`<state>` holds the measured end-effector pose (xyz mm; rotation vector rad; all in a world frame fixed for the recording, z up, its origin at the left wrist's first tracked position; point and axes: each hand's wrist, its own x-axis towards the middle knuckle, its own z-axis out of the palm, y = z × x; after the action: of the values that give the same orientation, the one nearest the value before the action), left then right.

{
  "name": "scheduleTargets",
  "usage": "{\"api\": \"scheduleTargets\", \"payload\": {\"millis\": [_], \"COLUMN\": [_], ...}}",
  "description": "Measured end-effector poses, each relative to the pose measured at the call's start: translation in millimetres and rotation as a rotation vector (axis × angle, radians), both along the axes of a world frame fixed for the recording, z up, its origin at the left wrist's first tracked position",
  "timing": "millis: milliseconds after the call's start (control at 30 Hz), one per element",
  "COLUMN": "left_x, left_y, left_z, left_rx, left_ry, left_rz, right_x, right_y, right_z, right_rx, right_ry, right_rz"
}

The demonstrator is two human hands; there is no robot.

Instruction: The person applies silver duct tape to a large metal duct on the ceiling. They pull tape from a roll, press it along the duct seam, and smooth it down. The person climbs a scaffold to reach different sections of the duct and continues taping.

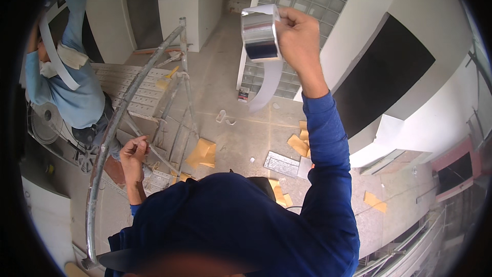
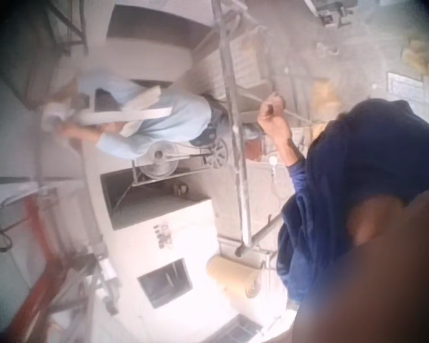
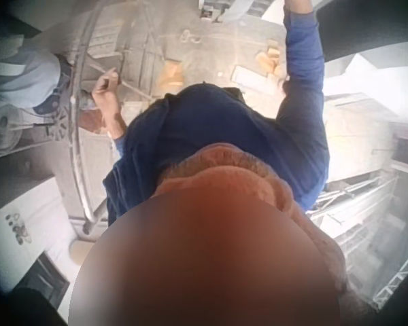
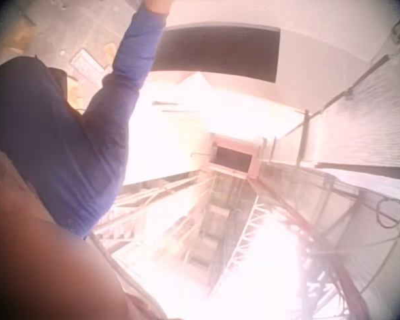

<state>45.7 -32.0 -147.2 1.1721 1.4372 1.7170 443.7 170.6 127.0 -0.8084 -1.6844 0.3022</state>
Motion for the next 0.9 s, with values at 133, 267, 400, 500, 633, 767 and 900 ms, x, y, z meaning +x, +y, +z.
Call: {"api": "scheduleTargets", "payload": {"millis": [133, 267, 400, 500, 633, 767, 900], "left_x": [10, 26, 33, 46, 87, 138, 175], "left_y": [13, 22, 22, 36, 80, 122, 152], "left_z": [2, 5, 5, 4, 29, 93, 155], "left_rx": [0.039, 0.034, -0.007, -0.021, 0.051, 0.249, 0.547], "left_ry": [-0.070, -0.016, 0.044, 0.023, 0.019, 0.048, 0.181], "left_rz": [-0.022, -0.040, -0.082, -0.155, -0.288, -0.434, -0.536], "right_x": [28, 52, 60, 61, 52, 35, 16], "right_y": [-5, -1, 12, 14, 14, 9, 0], "right_z": [-12, -29, -63, -89, -105, -112, -111], "right_rx": [-0.021, -0.068, -0.134, -0.194, -0.207, -0.194, -0.162], "right_ry": [0.018, -0.005, 0.075, 0.136, 0.085, 0.062, 0.022], "right_rz": [-0.053, -0.107, -0.055, -0.009, -0.053, -0.094, -0.138]}}
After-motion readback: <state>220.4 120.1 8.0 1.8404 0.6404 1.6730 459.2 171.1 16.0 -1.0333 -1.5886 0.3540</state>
